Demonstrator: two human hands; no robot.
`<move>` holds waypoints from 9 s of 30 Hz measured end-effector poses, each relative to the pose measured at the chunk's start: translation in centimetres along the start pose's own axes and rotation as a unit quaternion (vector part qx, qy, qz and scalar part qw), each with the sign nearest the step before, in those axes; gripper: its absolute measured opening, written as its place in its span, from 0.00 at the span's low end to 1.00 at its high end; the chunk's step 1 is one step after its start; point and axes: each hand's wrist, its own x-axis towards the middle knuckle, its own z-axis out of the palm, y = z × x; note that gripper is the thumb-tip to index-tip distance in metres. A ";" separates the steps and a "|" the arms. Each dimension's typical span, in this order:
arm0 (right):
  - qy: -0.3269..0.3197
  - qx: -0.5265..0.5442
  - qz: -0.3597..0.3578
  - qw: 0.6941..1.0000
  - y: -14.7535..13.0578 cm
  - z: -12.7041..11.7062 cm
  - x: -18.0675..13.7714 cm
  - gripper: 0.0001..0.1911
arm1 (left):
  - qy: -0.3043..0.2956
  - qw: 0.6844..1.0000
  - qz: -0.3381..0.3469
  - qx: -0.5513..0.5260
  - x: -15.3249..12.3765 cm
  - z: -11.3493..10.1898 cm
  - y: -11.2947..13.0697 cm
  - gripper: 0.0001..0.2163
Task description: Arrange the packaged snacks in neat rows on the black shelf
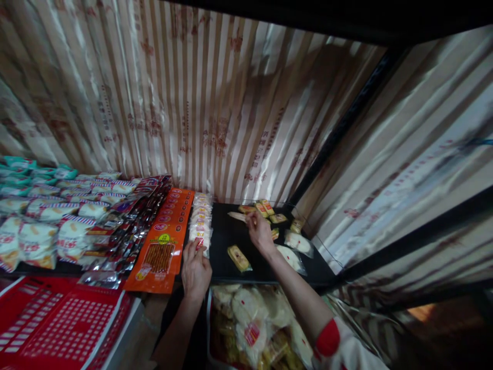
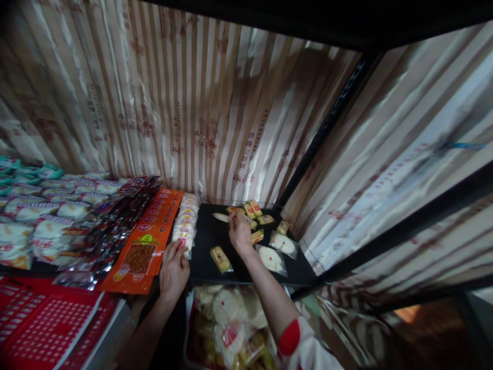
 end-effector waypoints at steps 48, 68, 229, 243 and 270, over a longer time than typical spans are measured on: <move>-0.121 0.028 0.111 0.986 -6.2 9.0 -6.2 0.15 | -0.028 0.999 0.008 0.036 -1.5 -2.5 0.2 0.13; -0.070 -0.124 -0.010 0.990 -5.9 11.0 -5.6 0.24 | -0.021 0.999 -0.033 0.015 -0.6 -1.9 0.6 0.14; -0.245 0.132 0.084 0.957 -5.1 9.3 -5.6 0.08 | -0.016 0.987 -0.150 -0.046 -2.4 -2.9 0.1 0.11; -0.073 -0.044 -0.037 0.996 -7.2 9.7 -8.2 0.15 | 0.021 0.996 -0.087 -0.008 -2.1 -2.1 -0.5 0.13; -0.073 -0.037 -0.054 0.995 -6.7 11.5 -8.3 0.17 | 0.017 0.991 -0.093 -0.093 -0.8 -0.4 -1.4 0.15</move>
